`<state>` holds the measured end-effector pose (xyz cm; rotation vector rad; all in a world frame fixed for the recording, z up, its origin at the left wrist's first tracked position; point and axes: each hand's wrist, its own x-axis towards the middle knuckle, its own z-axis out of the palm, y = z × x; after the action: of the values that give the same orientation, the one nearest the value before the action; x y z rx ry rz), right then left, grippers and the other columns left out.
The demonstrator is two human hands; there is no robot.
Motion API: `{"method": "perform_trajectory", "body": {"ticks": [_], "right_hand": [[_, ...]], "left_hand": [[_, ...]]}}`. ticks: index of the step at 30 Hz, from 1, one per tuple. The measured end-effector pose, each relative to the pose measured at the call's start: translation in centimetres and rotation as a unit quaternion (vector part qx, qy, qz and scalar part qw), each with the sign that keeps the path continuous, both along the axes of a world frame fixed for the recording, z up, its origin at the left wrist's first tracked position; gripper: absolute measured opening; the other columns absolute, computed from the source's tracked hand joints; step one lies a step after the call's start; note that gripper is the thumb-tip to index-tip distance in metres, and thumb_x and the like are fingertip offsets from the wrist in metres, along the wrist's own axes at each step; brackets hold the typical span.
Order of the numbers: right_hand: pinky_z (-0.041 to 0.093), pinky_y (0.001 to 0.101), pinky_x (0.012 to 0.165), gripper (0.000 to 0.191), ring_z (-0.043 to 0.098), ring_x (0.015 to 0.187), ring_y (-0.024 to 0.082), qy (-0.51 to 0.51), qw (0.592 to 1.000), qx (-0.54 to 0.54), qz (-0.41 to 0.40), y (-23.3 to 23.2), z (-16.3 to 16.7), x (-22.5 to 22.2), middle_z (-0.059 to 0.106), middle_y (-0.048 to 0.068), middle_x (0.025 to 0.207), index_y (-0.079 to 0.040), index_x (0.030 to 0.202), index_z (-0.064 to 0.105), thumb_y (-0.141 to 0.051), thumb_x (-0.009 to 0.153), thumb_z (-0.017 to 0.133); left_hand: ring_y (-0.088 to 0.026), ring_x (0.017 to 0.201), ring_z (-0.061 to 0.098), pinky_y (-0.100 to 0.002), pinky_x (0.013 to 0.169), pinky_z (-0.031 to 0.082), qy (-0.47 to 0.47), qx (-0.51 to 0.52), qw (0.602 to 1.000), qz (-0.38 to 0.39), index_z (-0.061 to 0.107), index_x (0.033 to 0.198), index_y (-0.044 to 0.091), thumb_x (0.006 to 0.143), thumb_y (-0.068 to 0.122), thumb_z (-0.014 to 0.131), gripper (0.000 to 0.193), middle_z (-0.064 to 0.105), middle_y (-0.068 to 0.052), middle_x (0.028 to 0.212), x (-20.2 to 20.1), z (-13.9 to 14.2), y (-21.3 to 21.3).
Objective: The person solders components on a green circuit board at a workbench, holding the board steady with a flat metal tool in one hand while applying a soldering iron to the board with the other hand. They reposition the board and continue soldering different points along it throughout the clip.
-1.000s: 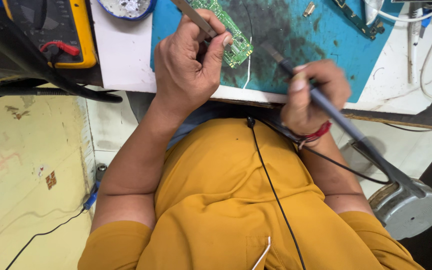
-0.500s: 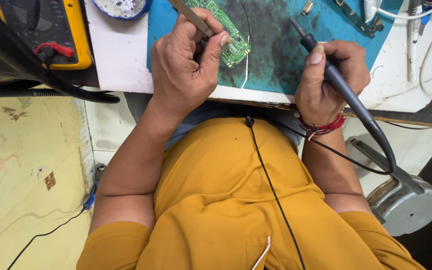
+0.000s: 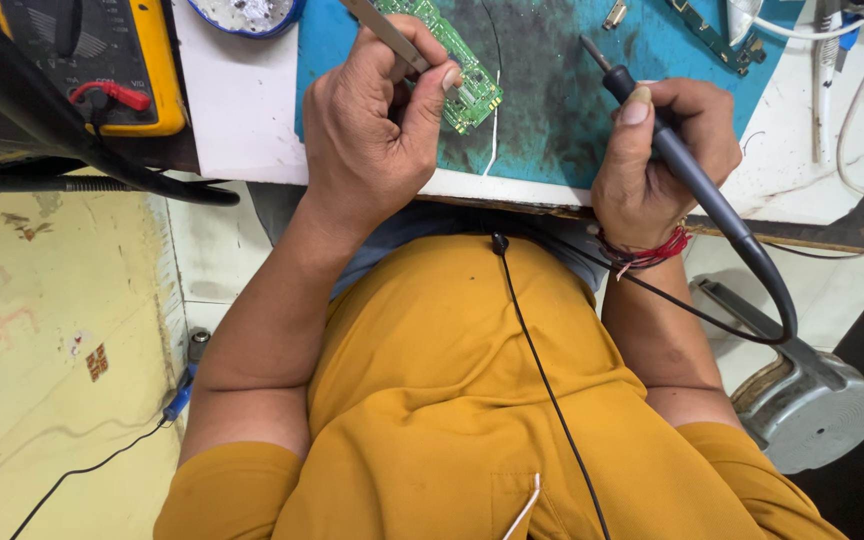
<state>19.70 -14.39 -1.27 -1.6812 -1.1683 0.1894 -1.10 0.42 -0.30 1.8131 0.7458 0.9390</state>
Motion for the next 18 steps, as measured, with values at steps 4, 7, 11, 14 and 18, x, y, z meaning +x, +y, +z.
{"method": "perform_trajectory", "body": {"ticks": [4, 7, 11, 14, 18], "right_hand": [[0.043, 0.0235, 0.063, 0.015, 0.057, 0.066, 0.011, -0.005, 1.0, -0.003, -0.002, 0.17, 0.07, -0.04, 0.06, 0.006, 0.08, 0.003, 0.114, 0.062, -0.012, 0.116, 0.066], [0.044, 0.0233, 0.063, 0.015, 0.058, 0.067, 0.011, -0.008, 1.0, -0.006, -0.004, 0.23, 0.1, -0.05, 0.061, 0.007, 0.081, 0.003, 0.115, 0.062, -0.012, 0.117, 0.066], [0.046, 0.0229, 0.064, 0.016, 0.06, 0.069, 0.011, 0.017, 1.0, 0.005, -0.008, 0.07, 0.07, -0.09, 0.063, 0.007, 0.081, 0.003, 0.114, 0.06, -0.013, 0.116, 0.065], [0.049, 0.0236, 0.066, 0.017, 0.064, 0.072, 0.013, 0.042, 0.999, 0.028, -0.017, -0.02, -0.23, -0.15, 0.065, 0.009, 0.085, 0.003, 0.115, 0.059, -0.014, 0.116, 0.065], [0.049, 0.0236, 0.066, 0.017, 0.064, 0.072, 0.013, 0.047, 0.998, 0.031, -0.018, -0.11, -0.51, 0.0, 0.066, 0.009, 0.084, 0.003, 0.116, 0.06, -0.014, 0.116, 0.065]], "left_hand": [[-0.005, 0.06, 0.061, -0.021, 0.055, 0.046, -0.001, 0.001, 1.0, 0.002, 0.059, 0.113, 0.006, 0.112, 0.007, 0.071, 0.012, 0.065, -0.001, 0.078, -0.07, 0.04, -0.07], [-0.005, 0.059, 0.061, -0.021, 0.055, 0.045, -0.001, -0.008, 1.0, 0.001, 0.059, 0.113, 0.006, 0.111, 0.006, 0.071, 0.012, 0.064, -0.001, 0.078, -0.07, 0.06, -0.1], [-0.005, 0.061, 0.062, -0.021, 0.056, 0.047, -0.004, -0.006, 1.0, 0.001, 0.059, 0.113, 0.006, 0.111, 0.006, 0.071, 0.012, 0.066, -0.001, 0.08, -0.06, 0.09, -0.11], [-0.005, 0.06, 0.061, -0.021, 0.056, 0.047, -0.006, -0.009, 1.0, 0.003, 0.059, 0.113, 0.005, 0.111, 0.005, 0.071, 0.012, 0.066, -0.001, 0.08, -0.07, 0.1, -0.13], [-0.006, 0.06, 0.061, -0.021, 0.056, 0.047, -0.005, 0.001, 1.0, 0.003, 0.059, 0.111, 0.005, 0.11, 0.005, 0.071, 0.012, 0.065, -0.002, 0.081, -0.04, 0.06, -0.06]]}}
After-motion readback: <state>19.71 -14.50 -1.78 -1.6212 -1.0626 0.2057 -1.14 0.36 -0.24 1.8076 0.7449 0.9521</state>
